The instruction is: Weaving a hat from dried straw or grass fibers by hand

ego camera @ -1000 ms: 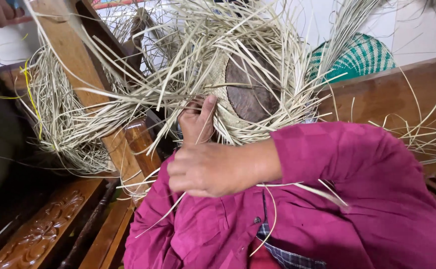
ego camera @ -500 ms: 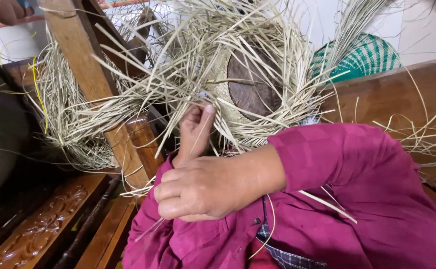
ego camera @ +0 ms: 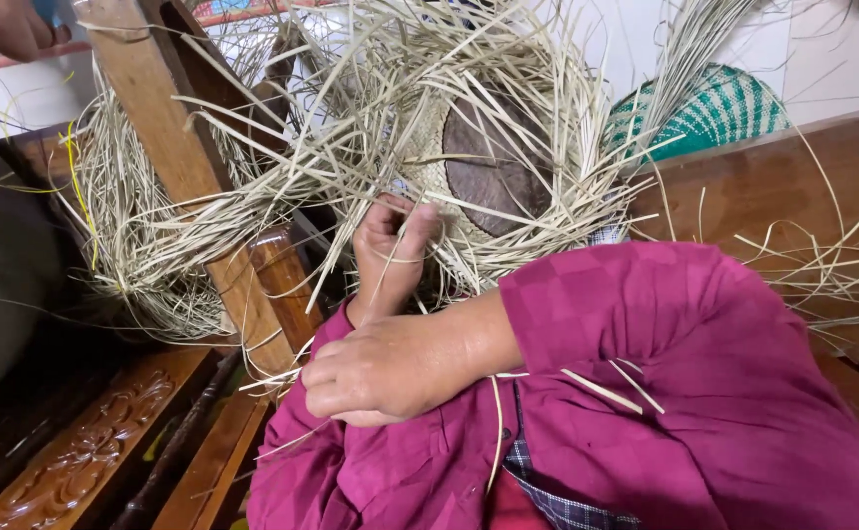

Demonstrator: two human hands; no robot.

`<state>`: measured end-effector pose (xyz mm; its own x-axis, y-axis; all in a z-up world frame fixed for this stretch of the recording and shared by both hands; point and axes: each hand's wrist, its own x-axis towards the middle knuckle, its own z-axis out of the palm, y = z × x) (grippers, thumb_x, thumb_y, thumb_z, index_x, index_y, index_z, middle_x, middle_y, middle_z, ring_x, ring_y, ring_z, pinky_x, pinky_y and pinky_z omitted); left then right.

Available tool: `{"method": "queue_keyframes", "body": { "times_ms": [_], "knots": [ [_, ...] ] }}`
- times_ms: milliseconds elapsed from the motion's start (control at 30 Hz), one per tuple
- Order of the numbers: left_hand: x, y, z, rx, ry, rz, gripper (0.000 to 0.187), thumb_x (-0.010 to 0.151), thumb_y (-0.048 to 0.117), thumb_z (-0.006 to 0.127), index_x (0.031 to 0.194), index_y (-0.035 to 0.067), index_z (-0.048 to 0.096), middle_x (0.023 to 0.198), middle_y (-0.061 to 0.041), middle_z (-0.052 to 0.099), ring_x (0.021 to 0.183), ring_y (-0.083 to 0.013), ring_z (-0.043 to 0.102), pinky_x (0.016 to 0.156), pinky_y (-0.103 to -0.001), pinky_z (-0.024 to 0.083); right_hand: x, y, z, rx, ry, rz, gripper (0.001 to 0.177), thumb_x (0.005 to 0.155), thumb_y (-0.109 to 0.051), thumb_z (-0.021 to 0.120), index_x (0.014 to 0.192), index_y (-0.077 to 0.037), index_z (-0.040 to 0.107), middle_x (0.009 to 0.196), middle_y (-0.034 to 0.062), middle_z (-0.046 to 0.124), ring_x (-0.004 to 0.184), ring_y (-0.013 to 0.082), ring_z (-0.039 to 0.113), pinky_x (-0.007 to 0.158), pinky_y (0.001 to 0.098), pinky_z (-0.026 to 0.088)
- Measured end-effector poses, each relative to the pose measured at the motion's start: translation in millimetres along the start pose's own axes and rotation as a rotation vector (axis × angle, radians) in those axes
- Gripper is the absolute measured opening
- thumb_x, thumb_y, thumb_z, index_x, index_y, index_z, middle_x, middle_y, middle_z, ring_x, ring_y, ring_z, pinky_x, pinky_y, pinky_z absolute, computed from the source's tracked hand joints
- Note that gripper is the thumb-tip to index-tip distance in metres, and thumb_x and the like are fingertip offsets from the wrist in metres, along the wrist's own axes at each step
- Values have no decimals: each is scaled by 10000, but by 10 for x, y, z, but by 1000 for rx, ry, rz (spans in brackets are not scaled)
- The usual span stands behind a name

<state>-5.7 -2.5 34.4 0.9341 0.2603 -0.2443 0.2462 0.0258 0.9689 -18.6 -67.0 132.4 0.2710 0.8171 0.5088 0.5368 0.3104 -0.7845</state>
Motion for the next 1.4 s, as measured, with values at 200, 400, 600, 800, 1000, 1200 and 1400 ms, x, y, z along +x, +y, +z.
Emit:
{"method": "queue_keyframes", "body": {
  "times_ms": [200,400,600,800,1000,1200,1400],
  "knots": [
    [-15,-35,-102,67,-84,98,222,1064,229,606,918,74,669,724,-8,610,747,-93,511,695,-257,466,-1,-103,-245,62,54,-116,339,1079,-204,443,1376,-81,553,1242,144,617,1078,337,654,921,463,577],
    [8,-431,-307,-179,-269,51,289,1106,262,476,937,65,604,813,-51,678,793,-103,590,713,-268,531,-735,464,-632,-839,-37,409,401,893,-294,531,1245,-122,613,1171,98,594,1064,328,547,825,462,420],
    [-2,-189,-324,70,-243,125,265,1110,194,508,1033,27,699,848,-123,704,850,-150,560,794,-376,510,-967,347,-778,-714,-163,372,200,877,-275,504,1026,-207,619,1028,6,561,951,267,481,796,425,377],
    [-33,-153,-333,84,-208,109,223,1078,169,578,1053,20,743,1009,-149,772,951,-166,668,920,-403,545,-1931,-36,-1408,-54,-256,875,235,920,-139,527,999,-150,748,935,57,756,905,305,660,827,455,500],
    [-43,-79,-395,96,-242,-33,361,1051,333,561,1180,32,712,1116,-82,737,1077,-171,669,962,-309,556,-3118,-180,-1768,27,-283,1878,317,1021,-242,514,997,-135,811,971,-25,870,904,155,764,919,317,536],
    [-186,293,-790,379,-371,-72,342,1069,318,481,1151,58,688,1002,-74,699,879,-171,667,781,-308,581,-1843,-480,-1982,-363,13,1301,350,1034,-246,515,1275,-38,661,1148,141,725,931,251,712,783,383,583],
    [-759,880,-1858,633,-374,-243,378,1056,236,488,872,57,766,835,-66,783,744,-160,735,716,-289,592,-1355,105,-1932,-428,-68,642,234,1027,-114,579,1201,27,645,1054,153,673,941,321,638,785,455,510]
  ]
}}
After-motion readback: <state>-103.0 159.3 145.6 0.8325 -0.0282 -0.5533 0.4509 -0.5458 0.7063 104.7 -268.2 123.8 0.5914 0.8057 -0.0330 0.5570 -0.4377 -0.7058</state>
